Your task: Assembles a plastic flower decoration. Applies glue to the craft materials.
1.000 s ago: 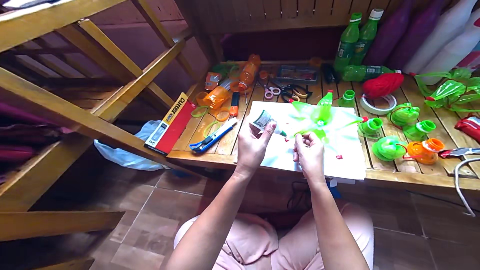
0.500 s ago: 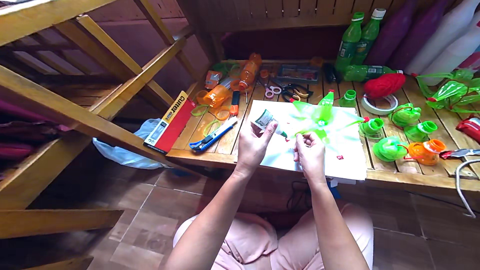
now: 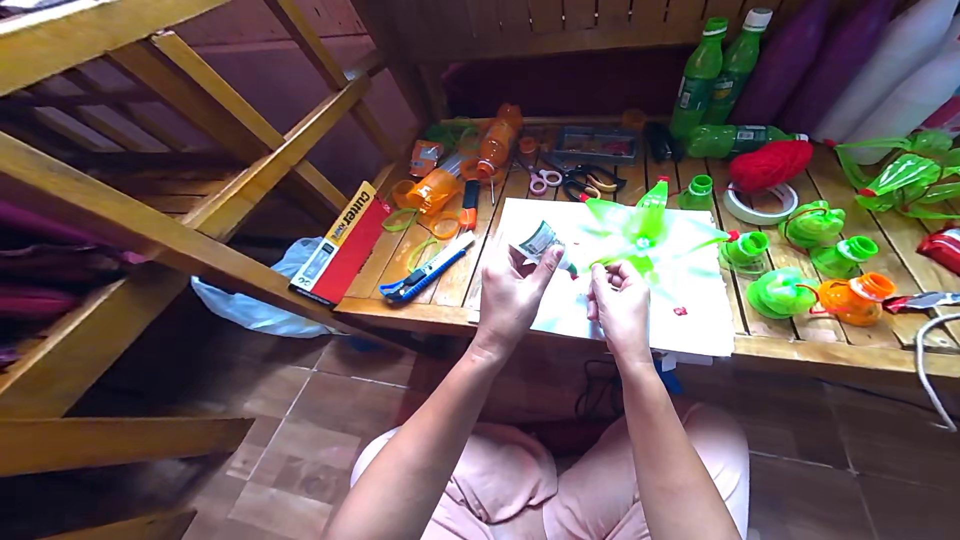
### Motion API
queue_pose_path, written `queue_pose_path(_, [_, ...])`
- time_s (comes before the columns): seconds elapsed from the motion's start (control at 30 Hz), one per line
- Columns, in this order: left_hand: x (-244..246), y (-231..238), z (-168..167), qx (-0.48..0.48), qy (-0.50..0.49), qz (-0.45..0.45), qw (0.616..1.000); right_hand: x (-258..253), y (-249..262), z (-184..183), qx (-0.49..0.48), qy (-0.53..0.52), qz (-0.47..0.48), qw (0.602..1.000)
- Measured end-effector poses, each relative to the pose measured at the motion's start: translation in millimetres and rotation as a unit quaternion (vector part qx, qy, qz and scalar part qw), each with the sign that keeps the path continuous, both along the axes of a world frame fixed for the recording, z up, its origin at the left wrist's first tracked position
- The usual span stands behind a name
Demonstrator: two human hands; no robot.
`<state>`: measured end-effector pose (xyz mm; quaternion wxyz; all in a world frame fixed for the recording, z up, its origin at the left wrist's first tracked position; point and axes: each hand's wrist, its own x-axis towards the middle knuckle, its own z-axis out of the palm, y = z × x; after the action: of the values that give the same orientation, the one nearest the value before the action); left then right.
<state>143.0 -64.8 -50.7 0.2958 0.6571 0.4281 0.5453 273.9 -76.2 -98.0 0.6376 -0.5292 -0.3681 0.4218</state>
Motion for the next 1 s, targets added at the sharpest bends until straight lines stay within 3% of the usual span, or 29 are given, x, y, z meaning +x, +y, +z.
queue_pose_path(1.0, [-1.5, -7.8, 2.5, 0.013, 0.026, -0.009, 1.0, 0.0, -1.0, 0.6, 0.003, -0.001, 0.0, 1.0])
